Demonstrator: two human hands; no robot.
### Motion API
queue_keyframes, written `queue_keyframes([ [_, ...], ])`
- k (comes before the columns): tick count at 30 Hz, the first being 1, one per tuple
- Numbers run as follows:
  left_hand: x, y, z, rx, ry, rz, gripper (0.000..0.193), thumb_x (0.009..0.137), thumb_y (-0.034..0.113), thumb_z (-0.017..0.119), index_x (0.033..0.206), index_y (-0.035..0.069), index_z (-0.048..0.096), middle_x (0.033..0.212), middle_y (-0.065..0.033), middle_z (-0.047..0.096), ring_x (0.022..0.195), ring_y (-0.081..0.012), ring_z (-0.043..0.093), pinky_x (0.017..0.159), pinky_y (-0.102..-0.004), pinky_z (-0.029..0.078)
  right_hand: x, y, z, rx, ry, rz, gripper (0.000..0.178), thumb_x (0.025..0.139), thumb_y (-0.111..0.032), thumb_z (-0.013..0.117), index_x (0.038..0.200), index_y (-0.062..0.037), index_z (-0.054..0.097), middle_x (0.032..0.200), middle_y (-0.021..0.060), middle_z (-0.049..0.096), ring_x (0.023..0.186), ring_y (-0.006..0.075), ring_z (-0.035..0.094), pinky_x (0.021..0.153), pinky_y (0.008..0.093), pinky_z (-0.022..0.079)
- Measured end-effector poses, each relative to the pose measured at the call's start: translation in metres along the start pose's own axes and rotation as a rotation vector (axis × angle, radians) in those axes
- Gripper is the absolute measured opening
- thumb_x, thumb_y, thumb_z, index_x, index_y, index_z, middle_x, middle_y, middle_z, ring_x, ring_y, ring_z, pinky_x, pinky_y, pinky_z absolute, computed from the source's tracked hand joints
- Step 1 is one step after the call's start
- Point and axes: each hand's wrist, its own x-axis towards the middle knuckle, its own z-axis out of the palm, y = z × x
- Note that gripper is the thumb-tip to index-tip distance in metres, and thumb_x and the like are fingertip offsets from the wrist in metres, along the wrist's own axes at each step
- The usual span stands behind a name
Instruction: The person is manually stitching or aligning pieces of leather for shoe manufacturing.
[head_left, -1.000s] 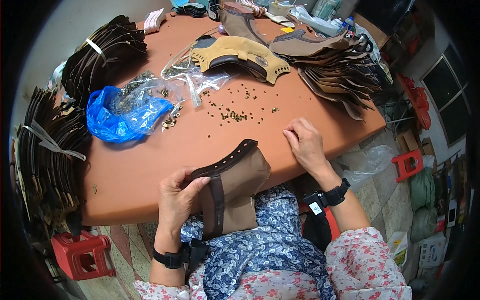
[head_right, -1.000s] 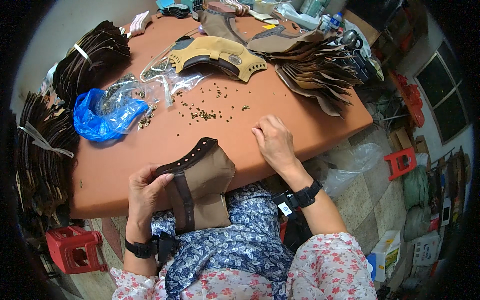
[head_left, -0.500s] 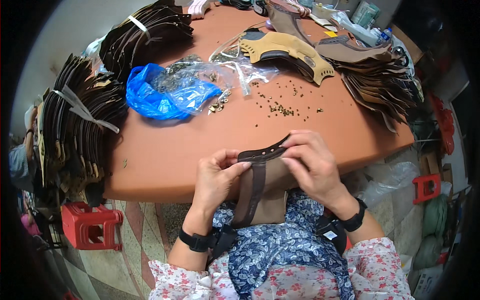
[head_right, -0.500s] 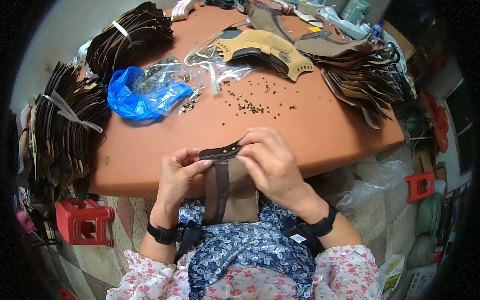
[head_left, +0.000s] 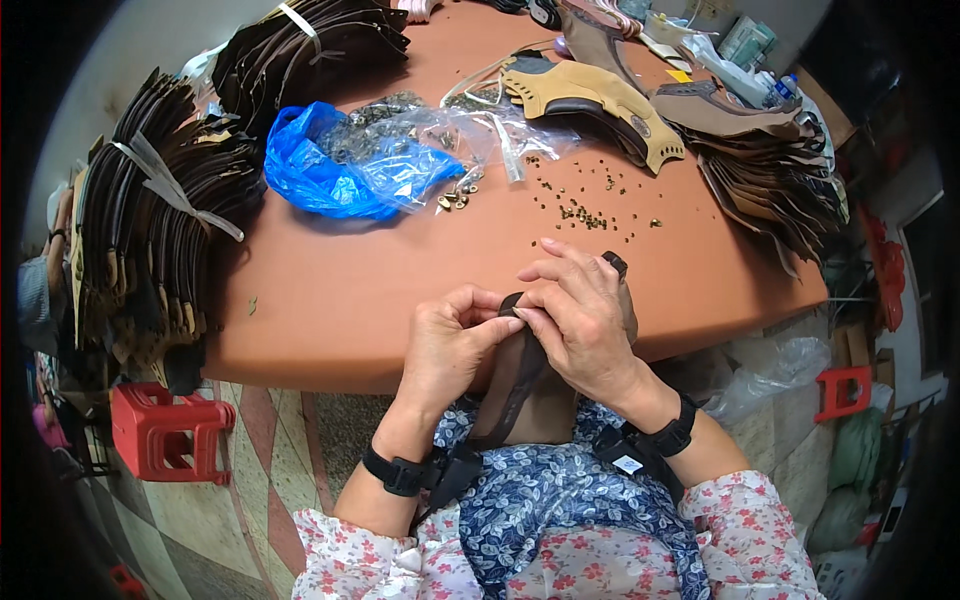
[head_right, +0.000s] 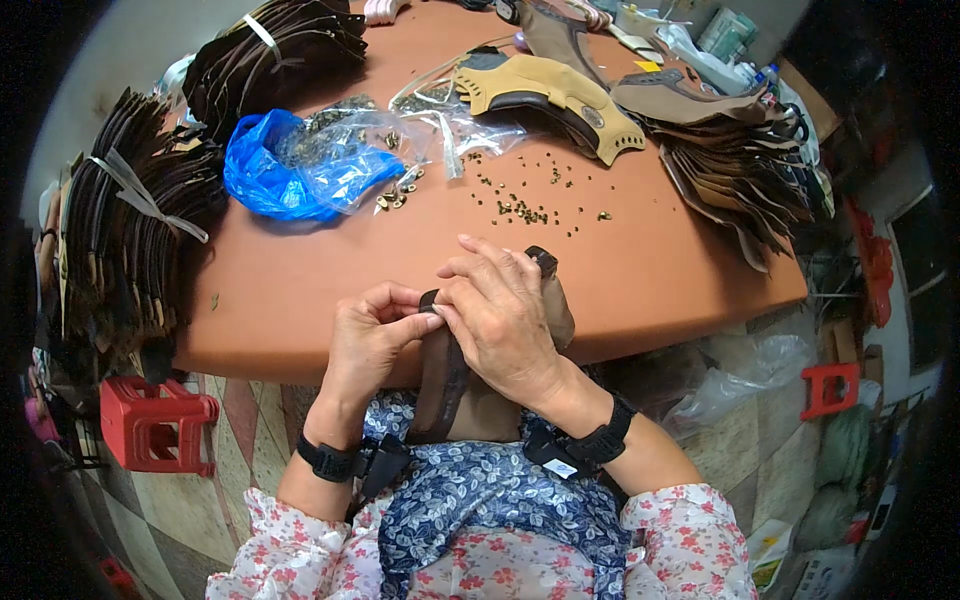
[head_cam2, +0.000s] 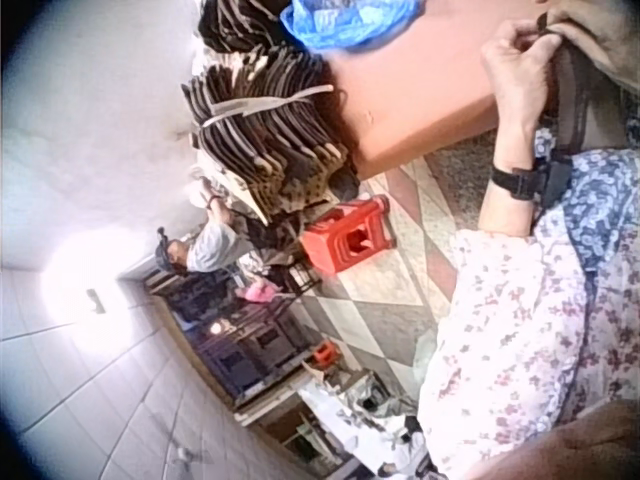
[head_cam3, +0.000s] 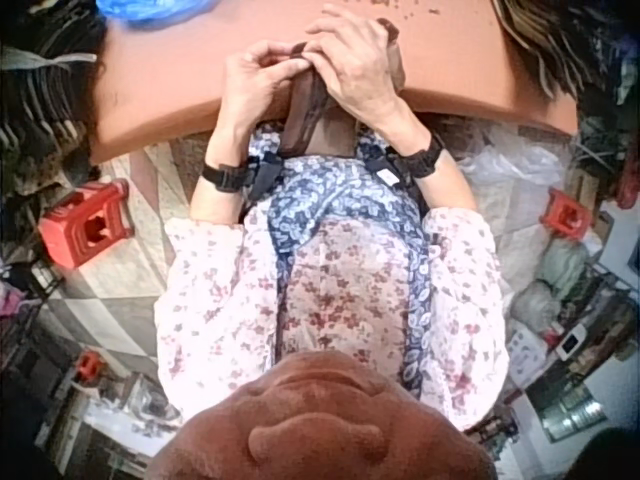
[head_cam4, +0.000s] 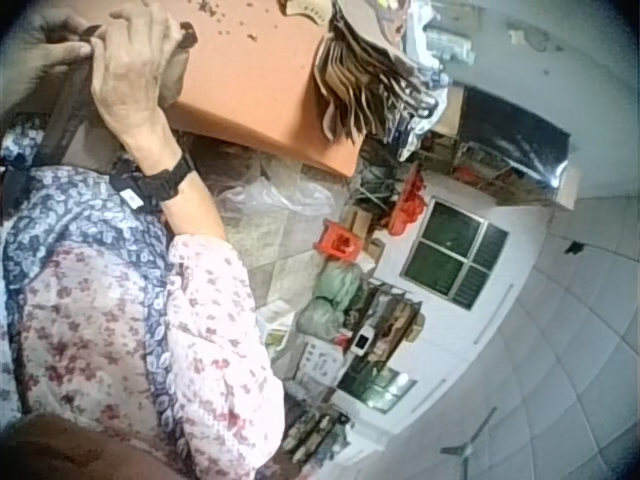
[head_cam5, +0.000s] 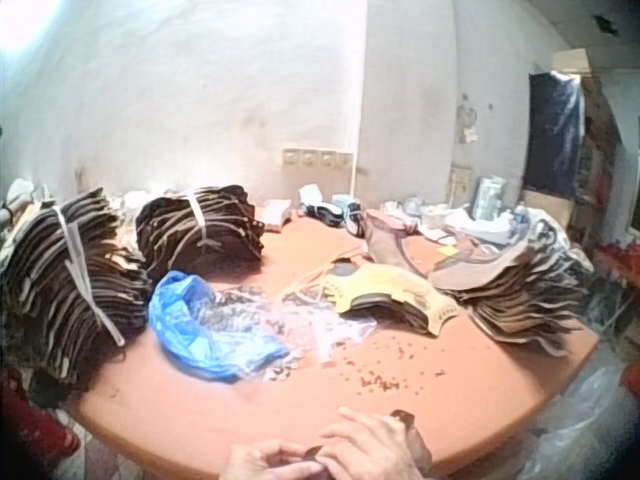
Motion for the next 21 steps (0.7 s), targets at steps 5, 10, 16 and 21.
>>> queue_keyframes([
  [5,0.0,-0.003,-0.001,0.029,-0.004,0.041,0.013,0.083,0.001,0.07,0.095,-0.003,0.068,0.082,-0.0052,0.069,0.073,-0.0072,0.062,0.064,-0.0201,0.05,0.002,0.002,-0.002,0.009,-0.035,-0.009,0.005,0.081,-0.01,0.066,0.083,-0.0062,0.063,0.104,0.0063,0.061,0.122,0.0282,0.049,0.098,0.0454,0.032],
  [10,-0.002,0.0,-0.001,0.135,-0.007,0.051,0.015,0.082,0.0,0.072,0.097,-0.002,0.068,0.087,-0.0054,0.07,0.078,-0.0084,0.063,0.07,-0.0211,0.051,0.011,0.005,-0.01,0.073,-0.138,0.057,0.006,0.082,-0.011,0.065,0.082,-0.0059,0.062,0.101,0.0085,0.061,0.115,0.029,0.052,0.095,0.0441,0.034],
  [16,-0.004,0.0,-0.003,0.15,-0.02,0.065,0.014,0.086,0.003,0.067,0.099,-0.003,0.068,0.086,-0.0036,0.068,0.079,-0.0077,0.062,0.071,-0.0206,0.05,0.017,0.008,-0.013,0.112,-0.189,0.07,0.007,0.081,-0.011,0.065,0.081,-0.0054,0.06,0.092,0.0108,0.06,0.098,0.0292,0.056,0.09,0.0438,0.037],
  [21,-0.003,-0.003,-0.004,0.174,-0.021,0.082,0.016,0.087,0.002,0.066,0.101,-0.004,0.068,0.088,-0.0045,0.069,0.08,-0.0076,0.062,0.072,-0.021,0.05,0.019,0.008,-0.013,0.239,-0.239,0.233,0.011,0.08,-0.013,0.066,0.082,-0.0036,0.06,0.081,0.0112,0.063,0.086,0.0305,0.06,0.084,0.0422,0.041],
])
